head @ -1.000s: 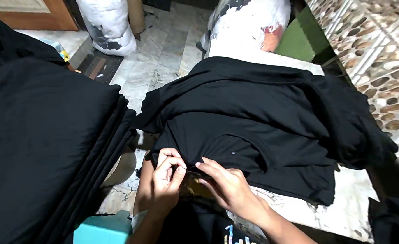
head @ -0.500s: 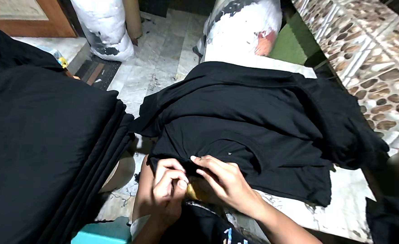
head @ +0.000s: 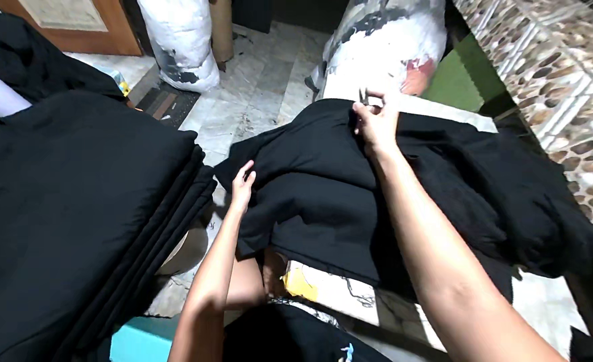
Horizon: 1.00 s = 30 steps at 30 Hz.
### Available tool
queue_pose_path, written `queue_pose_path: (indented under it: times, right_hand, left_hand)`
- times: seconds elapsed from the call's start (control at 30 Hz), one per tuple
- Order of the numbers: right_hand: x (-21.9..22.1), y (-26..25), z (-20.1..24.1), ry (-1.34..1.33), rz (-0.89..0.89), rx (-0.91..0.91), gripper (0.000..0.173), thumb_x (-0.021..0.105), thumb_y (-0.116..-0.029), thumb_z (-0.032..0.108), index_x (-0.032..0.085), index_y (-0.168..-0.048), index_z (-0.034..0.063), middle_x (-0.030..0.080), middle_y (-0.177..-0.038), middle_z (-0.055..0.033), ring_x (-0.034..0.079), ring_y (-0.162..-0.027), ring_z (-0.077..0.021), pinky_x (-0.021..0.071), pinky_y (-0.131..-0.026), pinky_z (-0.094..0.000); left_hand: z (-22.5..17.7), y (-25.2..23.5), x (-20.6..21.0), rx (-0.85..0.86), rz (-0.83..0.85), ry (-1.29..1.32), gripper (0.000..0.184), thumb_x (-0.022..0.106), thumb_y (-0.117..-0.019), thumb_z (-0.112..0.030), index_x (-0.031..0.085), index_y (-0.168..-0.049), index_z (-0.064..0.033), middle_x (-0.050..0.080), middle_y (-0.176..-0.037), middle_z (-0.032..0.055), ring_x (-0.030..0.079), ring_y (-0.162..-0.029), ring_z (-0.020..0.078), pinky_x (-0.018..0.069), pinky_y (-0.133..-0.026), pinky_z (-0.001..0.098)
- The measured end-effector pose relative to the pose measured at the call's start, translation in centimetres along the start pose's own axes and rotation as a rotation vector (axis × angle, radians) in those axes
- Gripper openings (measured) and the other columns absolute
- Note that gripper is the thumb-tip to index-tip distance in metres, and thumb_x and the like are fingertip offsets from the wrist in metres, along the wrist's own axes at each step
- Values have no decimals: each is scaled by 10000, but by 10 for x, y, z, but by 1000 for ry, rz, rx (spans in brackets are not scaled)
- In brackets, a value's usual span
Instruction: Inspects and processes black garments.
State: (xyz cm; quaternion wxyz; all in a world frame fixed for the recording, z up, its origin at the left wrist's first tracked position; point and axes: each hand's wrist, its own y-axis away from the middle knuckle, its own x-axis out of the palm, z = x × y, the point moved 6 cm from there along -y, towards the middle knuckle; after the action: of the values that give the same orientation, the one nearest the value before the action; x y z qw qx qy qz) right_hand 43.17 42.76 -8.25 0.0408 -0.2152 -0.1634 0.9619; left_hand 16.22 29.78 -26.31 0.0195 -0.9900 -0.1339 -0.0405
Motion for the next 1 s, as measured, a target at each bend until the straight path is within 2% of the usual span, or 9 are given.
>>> queue_pose_path:
  times: [0.1, 0.2, 0.33, 0.4, 0.47, 0.6, 0.87, 0.93, 1.0]
  right_hand:
    - [-1, 11, 5, 60, -24, -57, 497, 676, -956, 195, 516, -1390, 15, 633, -1164, -131, 599, -780, -94, 510, -672, -282]
    - [-2, 21, 17, 163, -50, -55, 513, 704, -928, 194, 527, -1349, -38, 606, -1159, -180, 581, -947, -160, 476, -858, -332]
    - [-2, 24, 21, 259, -27, -52, 383, 627, -962, 123, 579, -1294, -63, 629, -1220, -232, 605, -1053, -243, 455, -934, -414]
    - [0, 24, 24, 297, -8, -61, 321, 571, -977, 103, 619, -1254, -52, 654, -1196, -221, 616, -1041, -252, 451, -925, -450]
    - [2, 23, 25, 329, 10, -55, 297, 538, -992, 102, 647, -1230, -39, 667, -1132, -224, 619, -995, -272, 448, -894, -482]
    - [6, 26, 26, 318, 18, -46, 297, 513, -999, 101, 640, -1226, -43, 660, -1083, -219, 606, -960, -264, 442, -874, -476]
    - [5, 27, 25, 312, 37, -77, 293, 493, -995, 66, 646, -1222, -41, 653, -1028, -215, 595, -896, -262, 444, -837, -474]
    - [4, 24, 23, 284, 75, -55, 288, 491, -1002, 60, 636, -1224, -53, 647, -1020, -217, 585, -874, -262, 440, -817, -478]
    - [0, 16, 22, 222, 194, 33, 259, 467, -1046, 76, 620, -1226, -30, 615, -952, -107, 499, -710, -116, 433, -676, -327]
  left_hand:
    - [38, 59, -15, -405, -62, 165, 426, 328, -1128, -272, 519, -1405, -10, 567, -1382, 158, 579, -1212, 226, 485, -998, 423]
    - [61, 119, -16, -670, 34, 522, 587, 231, -1112, -460, 553, -1371, -44, 690, -1221, 123, 672, -1118, 209, 560, -970, 421]
    - [-8, 159, -43, -505, -86, 668, 759, 22, -1070, -526, 431, -1438, -4, 678, -1218, 110, 671, -1103, 185, 568, -933, 387]
    - [-47, 169, -61, -323, -54, 650, 858, 209, -998, -714, 450, -1395, 7, 693, -1206, 94, 699, -1082, 205, 596, -885, 409]
    - [-70, 169, -63, -195, 143, 621, 1089, 481, -769, -890, 487, -1417, -15, 665, -1329, 96, 682, -1171, 261, 589, -920, 466]
    - [-91, 150, -27, -130, 310, 260, 1268, 293, -777, -951, 303, -1547, 56, 440, -1559, 177, 607, -1289, 252, 544, -1017, 427]
    - [-94, 139, -24, -121, 257, 242, 1079, 366, -856, -873, 399, -1408, 54, 524, -1409, 146, 660, -1184, 224, 588, -941, 398]
    - [-103, 142, -35, -72, 162, -25, 820, 253, -1035, -636, 469, -1347, 91, 606, -1288, 164, 689, -1092, 177, 588, -909, 334]
    - [-128, 142, -66, 42, -140, -427, 413, 442, -1070, -258, 670, -1154, 76, 718, -1087, 176, 704, -1007, 216, 559, -910, 397]
